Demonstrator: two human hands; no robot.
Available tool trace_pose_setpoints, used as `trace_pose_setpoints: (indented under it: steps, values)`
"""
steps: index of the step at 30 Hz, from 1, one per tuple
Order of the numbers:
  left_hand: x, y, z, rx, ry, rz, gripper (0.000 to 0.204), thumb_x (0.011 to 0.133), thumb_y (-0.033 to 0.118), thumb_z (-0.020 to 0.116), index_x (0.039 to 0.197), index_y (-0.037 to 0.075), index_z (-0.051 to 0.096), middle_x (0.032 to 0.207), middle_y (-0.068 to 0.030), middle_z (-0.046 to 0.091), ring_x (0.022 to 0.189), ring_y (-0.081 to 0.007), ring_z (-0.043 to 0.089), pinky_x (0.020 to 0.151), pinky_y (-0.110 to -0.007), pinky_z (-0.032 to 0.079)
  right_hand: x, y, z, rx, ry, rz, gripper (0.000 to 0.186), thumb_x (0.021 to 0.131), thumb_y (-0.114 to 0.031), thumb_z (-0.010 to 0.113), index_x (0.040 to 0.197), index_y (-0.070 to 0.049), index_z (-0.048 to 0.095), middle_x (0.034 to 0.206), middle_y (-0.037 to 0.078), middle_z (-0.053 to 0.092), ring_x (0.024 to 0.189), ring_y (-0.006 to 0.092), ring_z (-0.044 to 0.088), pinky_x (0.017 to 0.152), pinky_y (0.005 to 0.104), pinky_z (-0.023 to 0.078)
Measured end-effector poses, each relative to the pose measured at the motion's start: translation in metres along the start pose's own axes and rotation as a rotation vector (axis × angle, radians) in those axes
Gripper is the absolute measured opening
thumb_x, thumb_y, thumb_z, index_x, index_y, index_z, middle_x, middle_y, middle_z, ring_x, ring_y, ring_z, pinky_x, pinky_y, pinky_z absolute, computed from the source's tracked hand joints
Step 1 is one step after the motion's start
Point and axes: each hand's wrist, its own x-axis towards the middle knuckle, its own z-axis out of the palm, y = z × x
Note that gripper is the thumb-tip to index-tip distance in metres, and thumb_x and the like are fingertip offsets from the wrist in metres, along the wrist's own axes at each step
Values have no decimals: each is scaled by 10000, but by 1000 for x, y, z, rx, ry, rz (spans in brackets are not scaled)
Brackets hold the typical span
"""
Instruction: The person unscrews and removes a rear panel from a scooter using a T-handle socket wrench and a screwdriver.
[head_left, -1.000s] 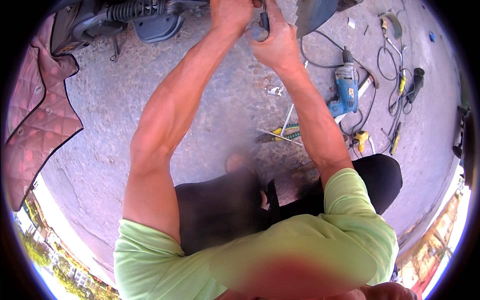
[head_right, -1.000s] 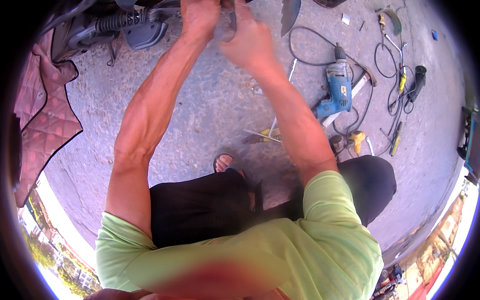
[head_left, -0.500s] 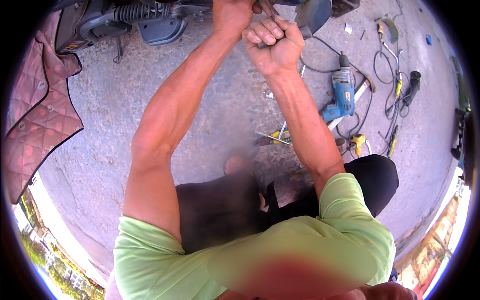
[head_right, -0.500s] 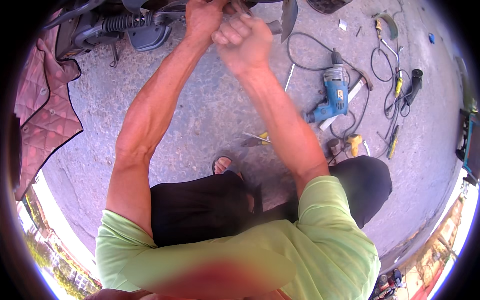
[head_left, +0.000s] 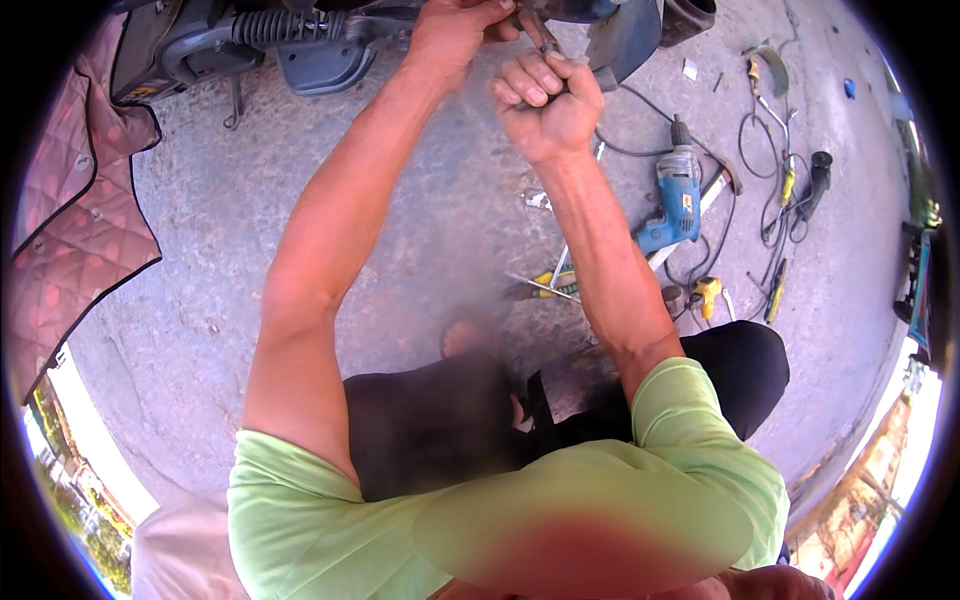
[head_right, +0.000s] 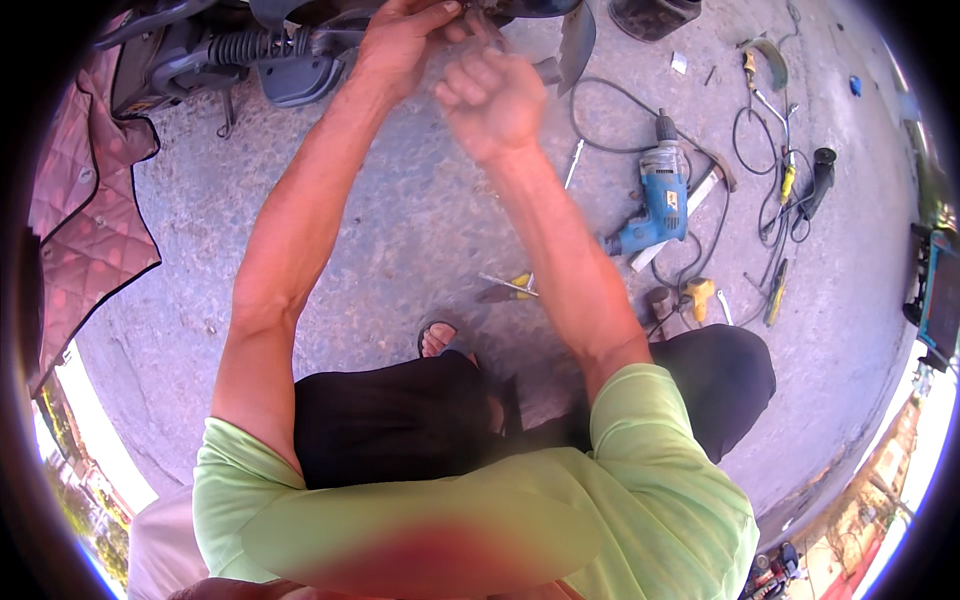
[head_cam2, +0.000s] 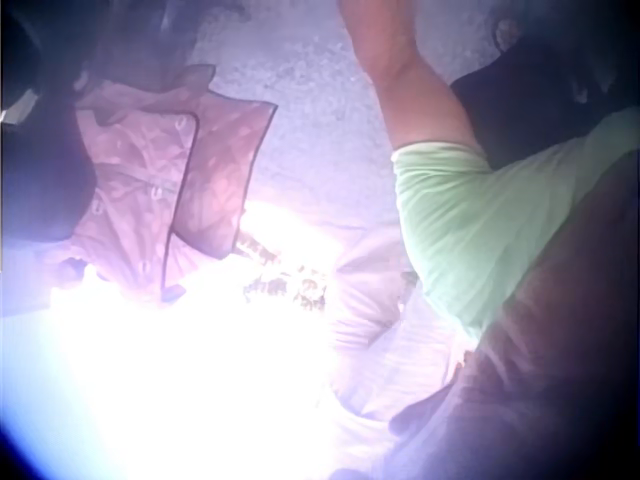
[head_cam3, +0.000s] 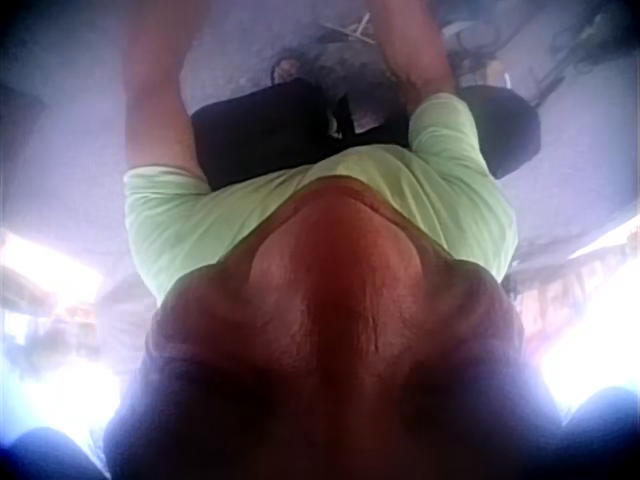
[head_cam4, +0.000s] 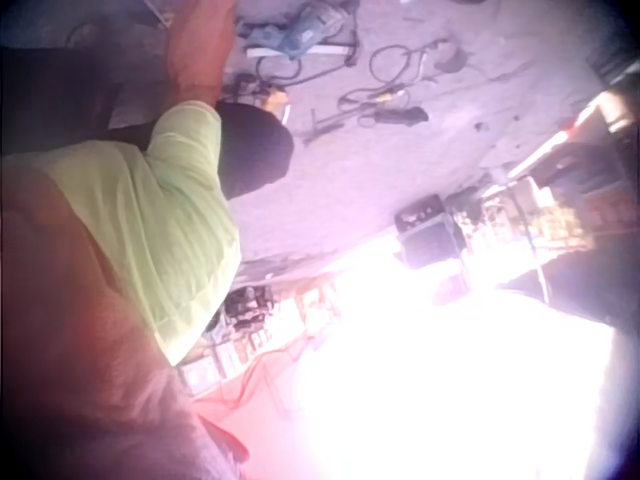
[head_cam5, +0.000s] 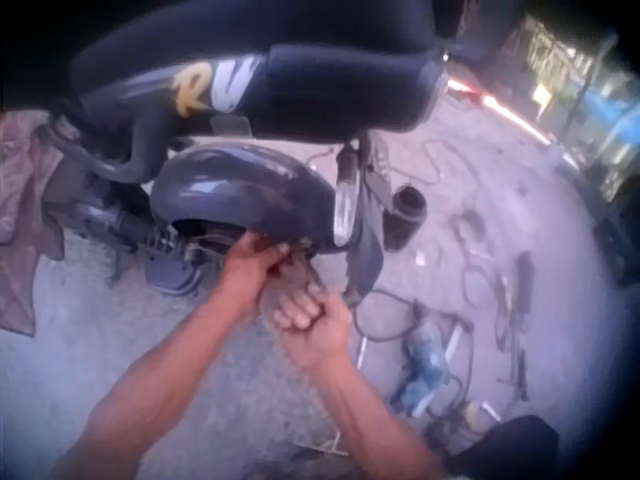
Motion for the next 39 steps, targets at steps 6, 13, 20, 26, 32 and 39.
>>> trace_pose_setpoints:
  steps: [6,13,20,26,32,39]
  values:
    - [1,5,-9,-52,-73,-151,154,971,35,642,1118,-5,659,967,-113,721,856,-223,704,799,-351,592,2,3,-5,49,-51,0,42,912,-156,518,906,-115,511,639,-92,393,582,73,390,660,293,364]
    - [0,8,-9,-107,-197,-177,134,974,56,638,1087,6,688,944,-104,726,813,-208,693,757,-339,578,-2,5,1,60,-54,-21,77,907,-155,524,954,-94,526,637,-89,390,586,77,389,664,293,363]
    - [10,-5,-8,202,-22,-39,113,952,67,686,1046,6,696,892,-79,726,727,-173,671,689,-315,540,-3,10,1,38,-21,-20,293,907,-136,525,1186,-63,574,674,-71,366,616,93,365,655,298,343]
    - [9,-16,-2,180,74,25,91,941,62,705,1013,9,692,849,-74,721,699,-163,666,646,-312,532,3,8,-22,-564,-48,-233,514,876,-109,610,1367,18,527,864,20,528,743,177,499,739,385,475]
    - [9,-21,-4,281,117,78,135,941,76,718,1050,6,678,847,-73,720,698,-156,673,641,-312,543,-4,10,0,-1825,128,-600,651,839,-69,648,1445,65,452,1189,124,662,1026,262,651,951,357,523]
    - [9,-20,-4,235,59,106,133,943,73,718,1053,12,676,870,-71,726,724,-149,680,649,-307,556,-3,6,-1,-499,-60,-159,484,949,-130,565,1409,3,495,787,3,535,707,131,511,715,339,454]
